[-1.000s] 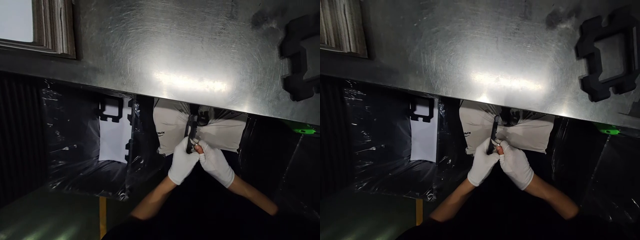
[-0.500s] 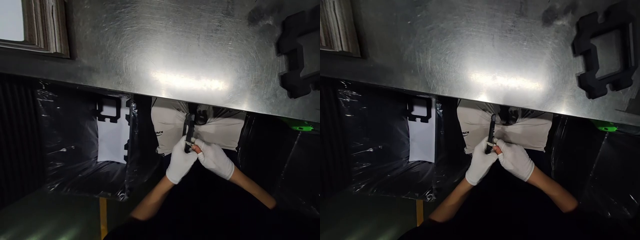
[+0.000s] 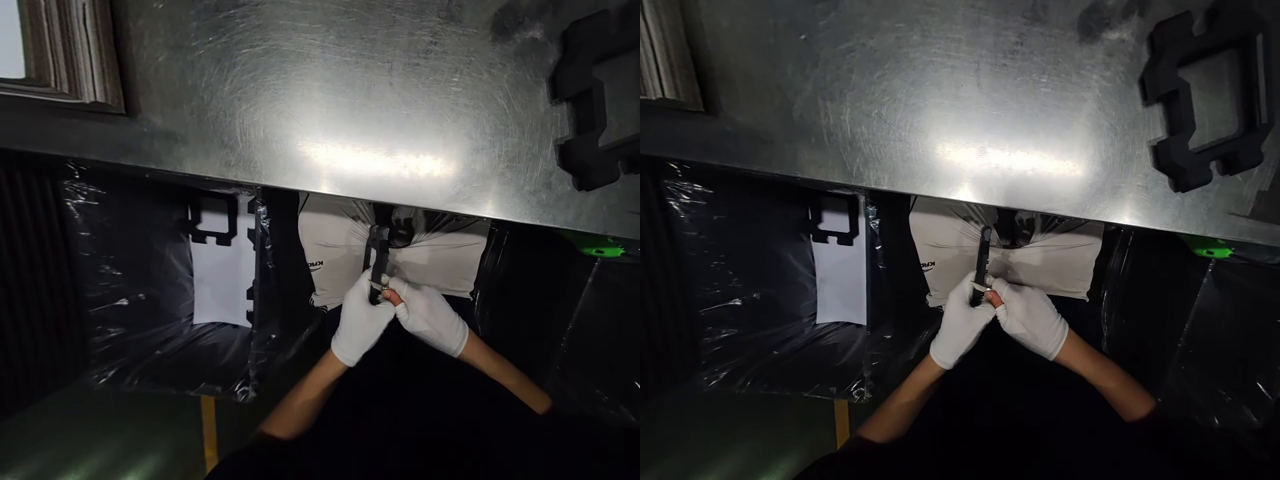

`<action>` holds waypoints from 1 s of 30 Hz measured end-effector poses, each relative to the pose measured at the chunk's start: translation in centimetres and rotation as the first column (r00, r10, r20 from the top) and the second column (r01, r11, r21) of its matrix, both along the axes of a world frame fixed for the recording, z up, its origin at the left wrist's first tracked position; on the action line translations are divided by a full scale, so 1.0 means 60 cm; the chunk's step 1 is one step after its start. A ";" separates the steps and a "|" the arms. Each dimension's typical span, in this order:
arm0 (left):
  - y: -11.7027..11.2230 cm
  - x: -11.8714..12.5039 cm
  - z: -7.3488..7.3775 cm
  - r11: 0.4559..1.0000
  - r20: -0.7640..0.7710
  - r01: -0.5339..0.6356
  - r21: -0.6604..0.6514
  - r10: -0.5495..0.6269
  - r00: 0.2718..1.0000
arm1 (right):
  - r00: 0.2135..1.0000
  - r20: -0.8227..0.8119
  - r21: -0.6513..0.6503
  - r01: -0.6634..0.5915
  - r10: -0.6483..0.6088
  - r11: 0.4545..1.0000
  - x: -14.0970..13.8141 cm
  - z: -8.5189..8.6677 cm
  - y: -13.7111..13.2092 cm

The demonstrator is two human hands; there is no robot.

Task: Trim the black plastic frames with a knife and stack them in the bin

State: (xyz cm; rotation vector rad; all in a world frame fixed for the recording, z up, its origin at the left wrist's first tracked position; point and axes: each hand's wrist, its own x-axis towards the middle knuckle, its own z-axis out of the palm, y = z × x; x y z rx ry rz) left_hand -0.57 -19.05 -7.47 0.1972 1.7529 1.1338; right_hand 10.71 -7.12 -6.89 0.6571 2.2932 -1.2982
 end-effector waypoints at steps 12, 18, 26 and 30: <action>-0.002 -0.003 -0.001 1.000 0.002 -0.008 0.027 0.008 1.000 | 0.995 0.084 0.030 0.056 -0.058 0.998 -0.008 0.006 -0.016; 0.000 -0.004 0.000 1.000 0.004 -0.013 0.024 0.013 1.000 | 0.991 0.106 0.038 0.073 -0.077 0.997 -0.012 0.010 -0.022; -0.001 0.001 -0.002 0.999 -0.025 -0.028 0.016 0.028 0.999 | 0.991 0.102 0.065 0.076 -0.083 0.995 -0.014 0.012 -0.017; -0.003 0.000 -0.002 1.000 -0.002 -0.023 0.015 0.023 1.000 | 1.000 0.001 0.006 0.008 -0.008 1.000 -0.007 0.003 -0.006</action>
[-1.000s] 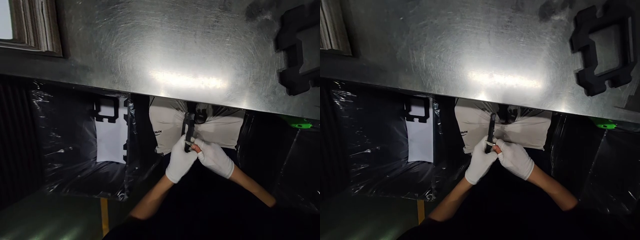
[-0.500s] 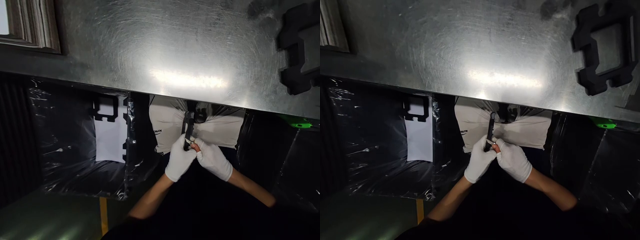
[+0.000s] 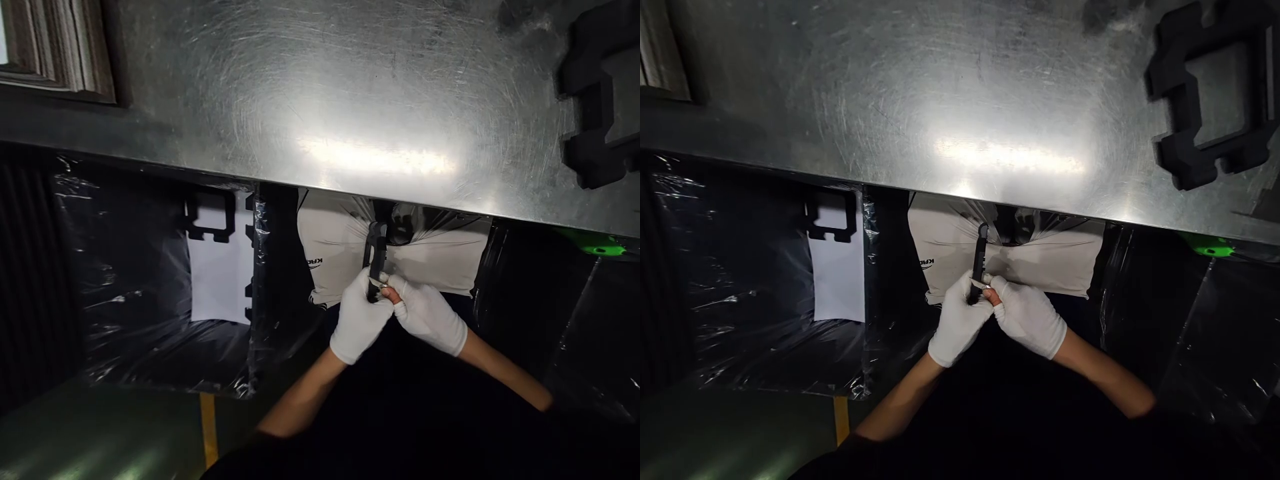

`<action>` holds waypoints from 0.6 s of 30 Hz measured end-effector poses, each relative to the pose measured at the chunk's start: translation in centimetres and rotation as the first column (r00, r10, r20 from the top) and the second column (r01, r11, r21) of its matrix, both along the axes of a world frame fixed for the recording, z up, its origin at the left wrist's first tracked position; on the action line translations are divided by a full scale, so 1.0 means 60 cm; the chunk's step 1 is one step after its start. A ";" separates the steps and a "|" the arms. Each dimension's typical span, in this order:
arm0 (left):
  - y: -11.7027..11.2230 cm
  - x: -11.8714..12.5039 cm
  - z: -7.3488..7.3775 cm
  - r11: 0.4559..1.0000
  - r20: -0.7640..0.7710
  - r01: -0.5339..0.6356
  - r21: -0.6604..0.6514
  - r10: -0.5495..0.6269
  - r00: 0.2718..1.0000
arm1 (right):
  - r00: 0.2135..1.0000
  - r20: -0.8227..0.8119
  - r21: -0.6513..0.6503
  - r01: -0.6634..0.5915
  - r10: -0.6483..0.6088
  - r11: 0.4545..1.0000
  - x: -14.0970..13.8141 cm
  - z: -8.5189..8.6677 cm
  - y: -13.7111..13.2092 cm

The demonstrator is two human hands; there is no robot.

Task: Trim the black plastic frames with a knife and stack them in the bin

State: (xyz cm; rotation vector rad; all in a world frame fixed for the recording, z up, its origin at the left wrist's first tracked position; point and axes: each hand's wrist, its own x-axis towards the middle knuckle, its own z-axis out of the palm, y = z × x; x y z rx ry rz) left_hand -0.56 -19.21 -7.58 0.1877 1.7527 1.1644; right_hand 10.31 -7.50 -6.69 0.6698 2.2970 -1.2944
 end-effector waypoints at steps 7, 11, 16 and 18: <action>0.004 -0.001 0.003 1.000 -0.031 0.011 -0.029 -0.012 0.999 | 0.999 0.029 -0.022 0.021 -0.021 1.000 -0.001 -0.001 0.003; 0.002 0.000 0.001 1.000 -0.039 0.016 -0.017 -0.016 0.999 | 0.995 0.090 -0.004 0.049 -0.049 0.999 -0.007 0.005 -0.006; 0.002 0.003 0.000 1.000 -0.046 0.010 -0.015 -0.010 0.999 | 0.991 0.122 0.022 0.058 -0.060 0.998 -0.005 0.001 -0.010; 0.003 0.000 0.004 1.000 -0.035 0.017 -0.009 -0.018 0.999 | 0.997 0.069 0.025 0.026 -0.027 0.999 0.000 0.000 0.000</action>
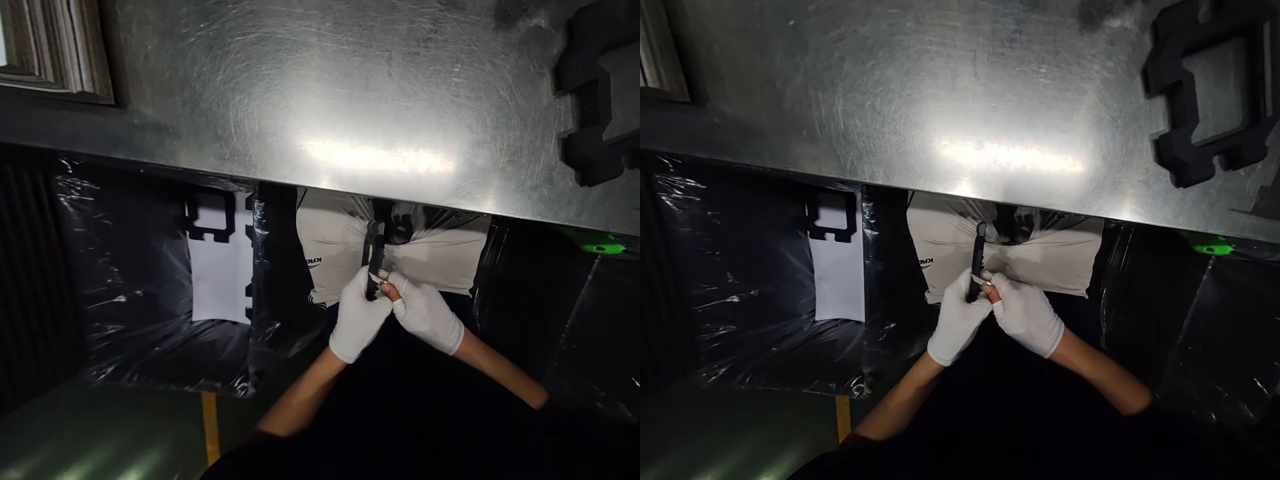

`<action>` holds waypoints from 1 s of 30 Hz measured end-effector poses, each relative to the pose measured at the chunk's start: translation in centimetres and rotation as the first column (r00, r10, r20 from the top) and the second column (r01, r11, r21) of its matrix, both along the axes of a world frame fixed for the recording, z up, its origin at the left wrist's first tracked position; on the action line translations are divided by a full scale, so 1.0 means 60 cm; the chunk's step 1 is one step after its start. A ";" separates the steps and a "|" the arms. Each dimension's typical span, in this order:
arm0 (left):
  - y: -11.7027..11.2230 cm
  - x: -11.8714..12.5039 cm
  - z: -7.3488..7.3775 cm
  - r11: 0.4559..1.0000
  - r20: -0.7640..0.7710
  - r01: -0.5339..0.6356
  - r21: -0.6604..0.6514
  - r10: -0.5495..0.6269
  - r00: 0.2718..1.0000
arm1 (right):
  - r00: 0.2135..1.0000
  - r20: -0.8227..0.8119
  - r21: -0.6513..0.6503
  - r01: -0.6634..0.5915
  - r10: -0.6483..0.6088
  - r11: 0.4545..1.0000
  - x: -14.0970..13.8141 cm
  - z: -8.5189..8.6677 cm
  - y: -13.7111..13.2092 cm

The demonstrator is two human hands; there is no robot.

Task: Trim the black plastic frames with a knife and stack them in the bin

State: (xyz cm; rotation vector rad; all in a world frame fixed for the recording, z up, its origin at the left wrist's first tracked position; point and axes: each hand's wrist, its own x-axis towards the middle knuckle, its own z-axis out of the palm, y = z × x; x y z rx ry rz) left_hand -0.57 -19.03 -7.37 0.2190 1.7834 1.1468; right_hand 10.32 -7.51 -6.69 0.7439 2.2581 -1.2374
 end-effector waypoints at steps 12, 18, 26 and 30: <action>-0.031 -0.119 0.081 0.871 -0.152 0.417 -0.260 -0.464 0.873 | 0.778 -0.330 -0.137 0.521 -0.535 0.843 0.016 0.025 0.086; 0.005 -0.178 0.080 0.846 0.143 0.516 -0.134 -0.499 0.855 | 0.868 -0.227 -0.425 0.319 -0.441 0.847 -0.009 0.025 0.106; -0.019 -0.131 0.098 0.986 -0.332 -0.158 -0.060 0.129 0.934 | 0.732 -0.077 -0.351 0.616 -0.677 0.705 -0.007 0.000 0.079; -0.057 -0.077 0.103 0.995 -0.058 0.028 -0.098 -0.034 0.998 | 0.681 -0.046 -0.455 0.637 -0.731 0.622 -0.031 -0.015 0.032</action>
